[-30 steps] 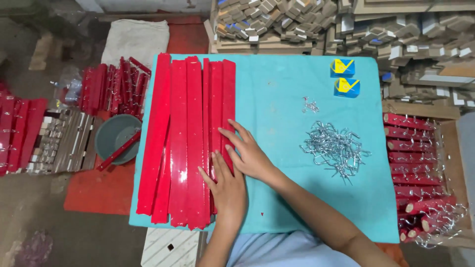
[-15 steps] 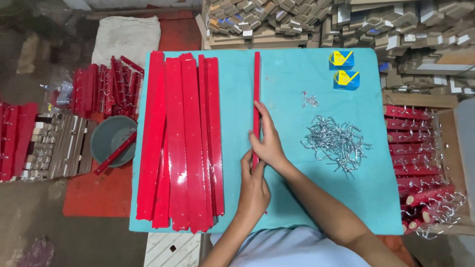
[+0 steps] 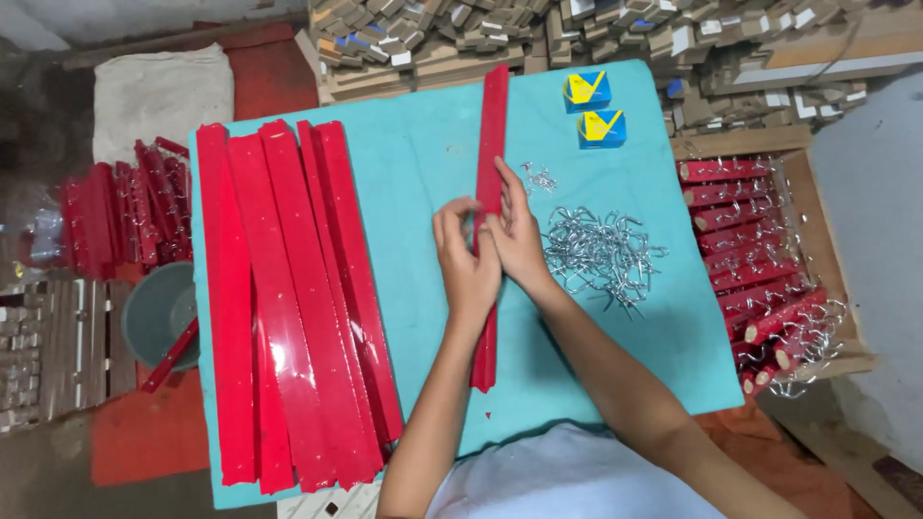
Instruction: Manually inserting metal hooks into pre-drilled holes on a red plastic strip
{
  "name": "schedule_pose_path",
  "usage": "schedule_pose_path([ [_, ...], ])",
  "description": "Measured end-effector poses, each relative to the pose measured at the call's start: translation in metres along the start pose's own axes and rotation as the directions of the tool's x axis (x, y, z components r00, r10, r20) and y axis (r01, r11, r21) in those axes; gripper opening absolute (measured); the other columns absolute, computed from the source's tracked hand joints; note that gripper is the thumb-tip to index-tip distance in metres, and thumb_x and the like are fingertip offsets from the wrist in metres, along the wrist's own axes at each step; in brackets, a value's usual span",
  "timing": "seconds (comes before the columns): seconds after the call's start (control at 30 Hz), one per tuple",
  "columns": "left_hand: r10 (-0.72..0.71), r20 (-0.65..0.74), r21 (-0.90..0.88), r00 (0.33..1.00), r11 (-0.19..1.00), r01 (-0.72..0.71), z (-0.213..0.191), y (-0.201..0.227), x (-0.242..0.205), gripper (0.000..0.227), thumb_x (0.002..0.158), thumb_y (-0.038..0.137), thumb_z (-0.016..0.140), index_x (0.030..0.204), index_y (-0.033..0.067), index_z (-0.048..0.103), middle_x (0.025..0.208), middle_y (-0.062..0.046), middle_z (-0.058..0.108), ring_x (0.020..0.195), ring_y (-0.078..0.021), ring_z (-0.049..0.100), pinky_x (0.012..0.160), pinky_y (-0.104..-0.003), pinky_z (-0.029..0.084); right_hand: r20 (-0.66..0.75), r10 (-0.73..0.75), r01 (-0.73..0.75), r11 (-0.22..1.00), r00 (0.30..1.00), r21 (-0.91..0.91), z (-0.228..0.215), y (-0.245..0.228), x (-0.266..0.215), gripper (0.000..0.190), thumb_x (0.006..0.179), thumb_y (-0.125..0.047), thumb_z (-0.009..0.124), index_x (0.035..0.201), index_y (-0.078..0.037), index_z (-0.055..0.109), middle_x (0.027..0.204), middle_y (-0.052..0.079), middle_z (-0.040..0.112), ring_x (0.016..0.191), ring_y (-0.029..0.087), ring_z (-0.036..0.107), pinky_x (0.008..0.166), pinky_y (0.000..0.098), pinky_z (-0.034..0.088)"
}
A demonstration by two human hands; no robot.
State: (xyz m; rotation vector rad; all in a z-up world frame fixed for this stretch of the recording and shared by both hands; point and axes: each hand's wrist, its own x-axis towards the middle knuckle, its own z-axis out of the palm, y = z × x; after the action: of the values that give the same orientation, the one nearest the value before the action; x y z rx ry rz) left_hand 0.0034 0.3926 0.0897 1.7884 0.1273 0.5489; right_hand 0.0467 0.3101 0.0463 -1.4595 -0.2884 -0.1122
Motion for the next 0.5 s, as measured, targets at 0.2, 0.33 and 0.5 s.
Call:
schedule_pose_path([
  [0.2, -0.029, 0.229, -0.115, 0.973, 0.992, 0.056, 0.004, -0.021, 0.011, 0.059, 0.104, 0.017, 0.058, 0.153, -0.002, 0.032, 0.151, -0.033, 0.033, 0.147, -0.0526, 0.028, 0.122, -0.062, 0.023, -0.015, 0.026, -0.029, 0.97, 1.0, -0.243, -0.006, -0.012, 0.004, 0.052, 0.108, 0.001, 0.039, 0.158, -0.014, 0.038, 0.138, 0.022, 0.064, 0.127, 0.037, 0.062, 0.104, 0.0498, 0.053],
  [0.33, 0.002, 0.335, -0.041, 0.942, 0.999, 0.012, -0.006, -0.035, 0.008, 0.064, 0.104, 0.014, 0.057, 0.158, 0.0002, 0.026, 0.156, -0.032, 0.027, 0.149, -0.0521, 0.026, 0.122, -0.062, 0.023, -0.045, -0.053, 0.031, 0.916, 0.998, -0.4, -0.012, -0.019, 0.011, 0.044, 0.106, -0.001, 0.04, 0.147, -0.013, 0.052, 0.128, 0.014, 0.071, 0.126, 0.033, 0.064, 0.107, 0.049, 0.05],
  [0.5, 0.004, 0.422, -0.001, 0.907, 1.0, -0.004, -0.01, -0.034, 0.003, 0.089, 0.088, -0.013, 0.057, 0.163, 0.0047, 0.014, 0.163, -0.031, 0.015, 0.152, -0.0514, 0.018, 0.124, -0.063, 0.019, -0.114, -0.22, 0.053, 0.636, 0.969, -0.77, -0.017, 0.009, 0.017, 0.05, 0.095, 0.004, 0.054, 0.145, -0.005, 0.05, 0.159, 0.025, 0.031, 0.149, 0.053, 0.02, 0.121, 0.0637, 0.025],
])
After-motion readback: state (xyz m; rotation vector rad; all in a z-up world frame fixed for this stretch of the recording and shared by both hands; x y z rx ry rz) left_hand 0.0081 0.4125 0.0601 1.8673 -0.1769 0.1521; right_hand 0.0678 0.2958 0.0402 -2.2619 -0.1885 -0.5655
